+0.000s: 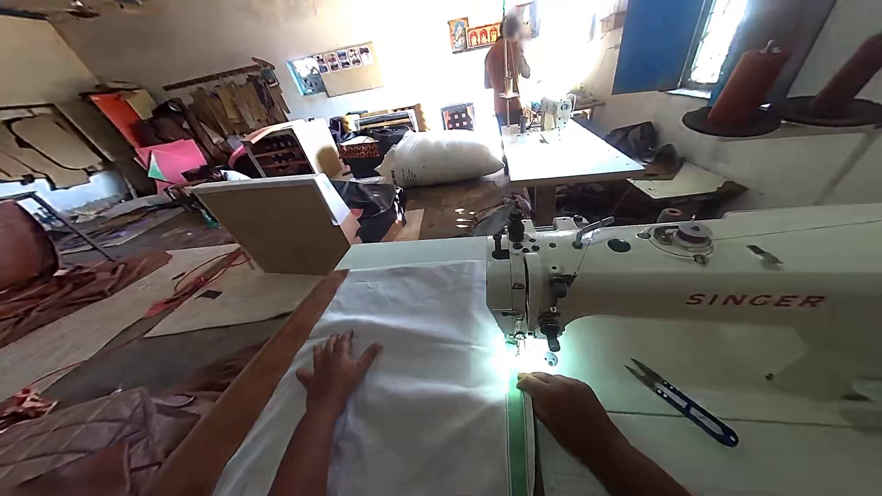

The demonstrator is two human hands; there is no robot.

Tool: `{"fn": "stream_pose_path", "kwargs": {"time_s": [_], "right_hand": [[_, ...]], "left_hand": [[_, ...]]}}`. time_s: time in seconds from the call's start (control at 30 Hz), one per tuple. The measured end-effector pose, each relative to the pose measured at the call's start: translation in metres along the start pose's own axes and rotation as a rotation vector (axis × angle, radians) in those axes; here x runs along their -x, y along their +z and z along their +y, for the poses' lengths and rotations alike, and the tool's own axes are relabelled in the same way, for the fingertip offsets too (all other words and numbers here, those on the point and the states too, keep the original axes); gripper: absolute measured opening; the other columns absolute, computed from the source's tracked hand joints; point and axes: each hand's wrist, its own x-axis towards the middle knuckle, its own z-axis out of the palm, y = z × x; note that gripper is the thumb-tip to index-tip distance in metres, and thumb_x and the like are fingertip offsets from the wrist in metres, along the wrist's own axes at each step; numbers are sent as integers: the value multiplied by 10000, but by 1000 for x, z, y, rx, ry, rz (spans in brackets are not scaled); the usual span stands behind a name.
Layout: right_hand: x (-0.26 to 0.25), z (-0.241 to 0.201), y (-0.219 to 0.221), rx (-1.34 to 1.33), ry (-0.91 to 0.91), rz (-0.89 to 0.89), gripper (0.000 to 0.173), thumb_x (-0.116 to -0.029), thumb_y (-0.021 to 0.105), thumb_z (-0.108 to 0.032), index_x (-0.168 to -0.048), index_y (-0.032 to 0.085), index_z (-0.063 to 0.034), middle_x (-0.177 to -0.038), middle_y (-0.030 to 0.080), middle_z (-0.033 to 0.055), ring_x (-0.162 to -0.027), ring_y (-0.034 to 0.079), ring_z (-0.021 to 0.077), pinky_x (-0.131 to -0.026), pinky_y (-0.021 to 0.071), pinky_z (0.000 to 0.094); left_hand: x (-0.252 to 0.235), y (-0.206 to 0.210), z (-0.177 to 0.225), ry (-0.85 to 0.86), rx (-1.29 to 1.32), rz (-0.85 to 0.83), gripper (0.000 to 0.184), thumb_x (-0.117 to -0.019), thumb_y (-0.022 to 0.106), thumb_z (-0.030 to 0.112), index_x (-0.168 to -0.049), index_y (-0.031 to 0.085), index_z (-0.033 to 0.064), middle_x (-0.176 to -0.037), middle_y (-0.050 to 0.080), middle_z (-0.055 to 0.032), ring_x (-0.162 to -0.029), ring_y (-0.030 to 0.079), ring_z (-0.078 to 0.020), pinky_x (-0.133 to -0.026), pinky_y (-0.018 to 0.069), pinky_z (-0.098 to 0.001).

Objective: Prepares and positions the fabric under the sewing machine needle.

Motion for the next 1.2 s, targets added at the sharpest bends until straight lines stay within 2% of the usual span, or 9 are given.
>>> {"fn": "stream_pose_path", "kwargs": {"time_s": [0.13,0.27,0.37,0.5,0.63,0.77,0.93,1.07,1.2], "right_hand": [[6,-1,1,49,-68,59,172,-907,652,-25,-1008,775,-90,-998,780,85,-817,764,270,-681,622,433],[16,-4,0,37,-227,163,157,-858,685,-48,-961,775,-125,-1040,780,31,-845,743,250,-681,608,415],[34,-12,-6,-42,-287,167,168,-878,676,-93,-1002,772,-156,-1098,770,13,-980,720,259,-782,570,458],[61,-24,-12,-59,-343,158,162,-965,608,-158,-1031,743,-218,-1120,757,-50,-1114,673,205,-920,527,399],[74,-29,-14,-104,-362,184,141,-1008,583,-231,-1028,722,-236,-1096,754,-68,-1119,656,177,-949,492,369],[78,-32,-13,-141,-347,233,168,-1042,547,-278,-1083,698,-219,-1086,742,-32,-1073,671,175,-924,513,356],[85,-35,-12,-155,-314,245,141,-1042,551,-302,-1037,651,-202,-1030,689,10,-1017,656,185,-902,527,336],[92,-33,-9,-139,-357,264,98,-1005,603,-250,-955,675,-207,-1012,689,2,-1006,657,178,-905,534,336],[96,-33,-8,-133,-360,233,192,-1015,585,-336,-970,702,-191,-1036,718,10,-1041,674,183,-925,535,349]], "left_hand": [[27,-3,3,267,328,137,583,-1022,585,368,-1448,523,-25,-1518,475,-269,-1439,418,-443,-1175,268,-662],[113,-7,45,518,479,-109,368,-1022,578,204,-1276,655,-50,-1336,643,-219,-1322,567,-344,-1151,419,-474],[179,16,55,857,527,-109,275,-978,621,206,-1088,760,-4,-1148,742,-168,-1200,657,-352,-1056,490,-523],[221,30,54,1024,543,-83,294,-999,614,341,-1073,765,100,-1119,754,-93,-1192,655,-288,-1019,479,-513],[229,29,57,1049,410,-61,379,-916,679,437,-1148,747,144,-1159,738,-87,-1198,647,-327,-979,469,-598],[226,24,64,970,411,-52,181,-874,736,239,-997,777,113,-1031,747,-98,-1046,696,-308,-903,496,-577],[215,7,71,813,532,-373,150,-877,744,178,-908,771,34,-1037,750,-127,-1091,664,-348,-950,462,-619],[209,-4,77,642,628,-547,234,-956,650,149,-991,718,-72,-1051,734,-154,-1036,680,-238,-959,517,-449],[219,-2,99,391,622,-181,293,-1062,461,147,-1127,585,-110,-865,636,-153,-768,632,-198,-735,547,-385]]}}
